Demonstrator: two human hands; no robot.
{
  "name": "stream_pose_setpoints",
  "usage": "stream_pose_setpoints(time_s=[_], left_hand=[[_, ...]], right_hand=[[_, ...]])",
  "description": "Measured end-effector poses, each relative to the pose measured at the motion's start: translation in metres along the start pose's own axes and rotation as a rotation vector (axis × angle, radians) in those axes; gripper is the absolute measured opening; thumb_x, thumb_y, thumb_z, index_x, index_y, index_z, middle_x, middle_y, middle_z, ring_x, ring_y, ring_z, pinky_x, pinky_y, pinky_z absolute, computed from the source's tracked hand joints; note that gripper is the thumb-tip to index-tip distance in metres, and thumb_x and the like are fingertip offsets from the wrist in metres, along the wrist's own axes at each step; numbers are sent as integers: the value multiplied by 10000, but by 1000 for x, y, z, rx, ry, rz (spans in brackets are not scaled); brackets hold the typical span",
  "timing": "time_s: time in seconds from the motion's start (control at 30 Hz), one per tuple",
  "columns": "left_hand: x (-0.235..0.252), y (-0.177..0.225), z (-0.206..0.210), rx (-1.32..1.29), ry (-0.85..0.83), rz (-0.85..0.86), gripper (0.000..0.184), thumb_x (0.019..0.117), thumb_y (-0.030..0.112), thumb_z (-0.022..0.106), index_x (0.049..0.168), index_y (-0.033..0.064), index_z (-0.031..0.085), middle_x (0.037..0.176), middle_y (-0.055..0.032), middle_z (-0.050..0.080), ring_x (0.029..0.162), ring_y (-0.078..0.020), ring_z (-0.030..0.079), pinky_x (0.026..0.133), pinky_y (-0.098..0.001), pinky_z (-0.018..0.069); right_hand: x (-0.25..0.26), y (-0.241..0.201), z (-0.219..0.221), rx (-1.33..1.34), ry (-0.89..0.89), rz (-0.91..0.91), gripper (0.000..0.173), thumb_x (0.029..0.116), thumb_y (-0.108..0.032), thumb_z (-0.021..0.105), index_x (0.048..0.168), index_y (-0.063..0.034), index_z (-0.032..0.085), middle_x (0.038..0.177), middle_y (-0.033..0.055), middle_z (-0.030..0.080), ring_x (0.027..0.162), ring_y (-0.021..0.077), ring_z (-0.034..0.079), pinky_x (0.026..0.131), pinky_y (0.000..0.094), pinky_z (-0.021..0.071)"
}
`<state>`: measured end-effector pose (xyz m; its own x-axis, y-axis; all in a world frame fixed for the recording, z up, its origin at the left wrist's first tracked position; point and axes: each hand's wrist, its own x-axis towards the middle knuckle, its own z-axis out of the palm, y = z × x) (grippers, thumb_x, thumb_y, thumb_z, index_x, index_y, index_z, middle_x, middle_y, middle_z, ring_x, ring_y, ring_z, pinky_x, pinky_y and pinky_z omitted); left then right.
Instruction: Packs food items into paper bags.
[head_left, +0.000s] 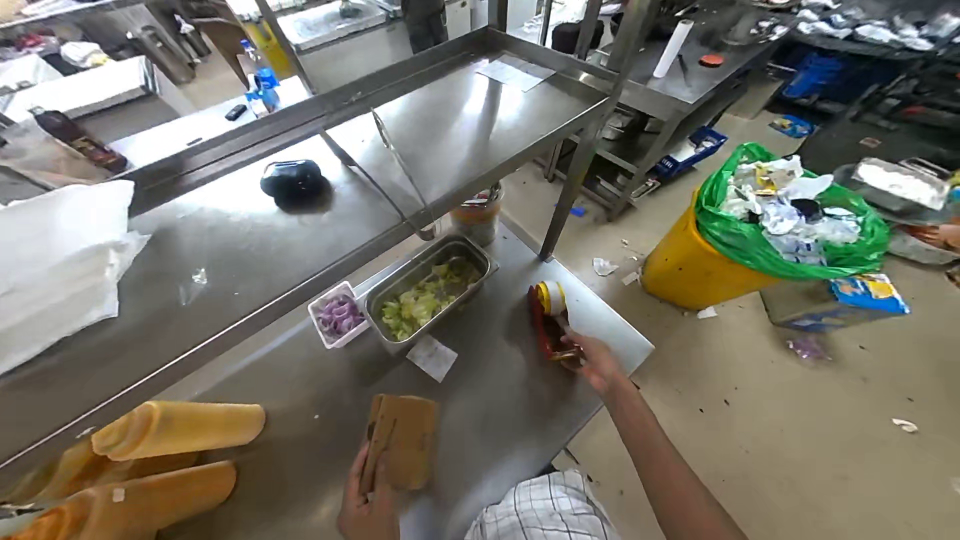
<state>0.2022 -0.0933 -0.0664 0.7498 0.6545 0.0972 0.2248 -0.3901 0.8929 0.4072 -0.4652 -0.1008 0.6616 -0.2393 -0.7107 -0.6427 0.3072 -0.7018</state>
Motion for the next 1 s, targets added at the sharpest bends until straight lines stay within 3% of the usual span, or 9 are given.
stream_pose_setpoints(time_s=[0.2,0.3,0.37,0.43,0.47,0.67,0.77,0.9,1.0], left_hand=[[-1,0,-1,-29,12,-2,370,947,45,668,1265,-134,605,1188,-232,686,1057,-128,687,937,-273,561],[1,-1,0,-48,5,-13,376,941,41,669,1270,-129,600,1180,-201,691,1031,-77,682,918,-238,562],[1,-3,1,-53,3,-22,379,931,42,669,1270,-117,607,1171,-177,700,1019,-60,683,893,-221,568],[2,-2,-1,-44,6,-38,379,922,45,677,1271,-90,620,1161,-150,711,1002,-54,691,870,-214,577],[4,-2,-1,-33,12,-32,375,917,47,683,1262,-86,627,1155,-142,717,997,-47,694,867,-207,578],[6,-1,-1,-10,10,-27,370,920,54,692,1262,-76,637,1163,-152,717,998,-56,699,871,-206,573],[11,-2,2,-44,-2,-35,360,912,53,688,1251,-64,654,1167,-153,722,1012,-94,708,882,-253,586],[11,-3,-1,-110,1,-101,340,913,57,702,1236,-45,676,1191,-139,725,1050,-136,714,926,-307,592],[13,-2,0,-147,12,-117,336,907,81,723,1223,-27,691,1153,-109,743,1024,-113,719,914,-292,598]], right_hand=[[-11,29,-7,269,-149,-327,490,1054,-225,487,1523,-89,450,1193,96,635,967,189,637,813,402,554],[-16,67,-10,395,-207,-454,564,1035,-167,421,1588,-89,339,1411,99,562,1157,171,609,1011,387,512],[-14,94,-12,357,-169,-489,474,1012,-132,477,1462,17,486,1533,126,477,1244,181,580,1051,346,490],[-9,118,-13,113,-50,-529,233,967,-143,607,1023,49,726,1431,188,578,1143,205,653,985,349,541],[-6,123,-14,-25,-24,-545,216,964,-165,650,946,22,756,1390,191,612,1105,204,678,963,357,564],[4,122,-22,-386,66,-713,168,958,-141,667,945,-18,781,1402,128,628,1233,199,640,1022,401,552],[-22,125,-25,-491,47,-680,269,998,-249,627,976,-10,749,1259,143,683,1118,232,673,950,435,567],[-78,138,24,-454,-301,-404,311,1062,-250,525,1095,22,674,935,110,710,793,192,698,702,371,606],[-120,125,89,-396,-710,-305,269,1056,-225,534,1026,-2,681,876,51,710,765,146,683,704,326,597]])
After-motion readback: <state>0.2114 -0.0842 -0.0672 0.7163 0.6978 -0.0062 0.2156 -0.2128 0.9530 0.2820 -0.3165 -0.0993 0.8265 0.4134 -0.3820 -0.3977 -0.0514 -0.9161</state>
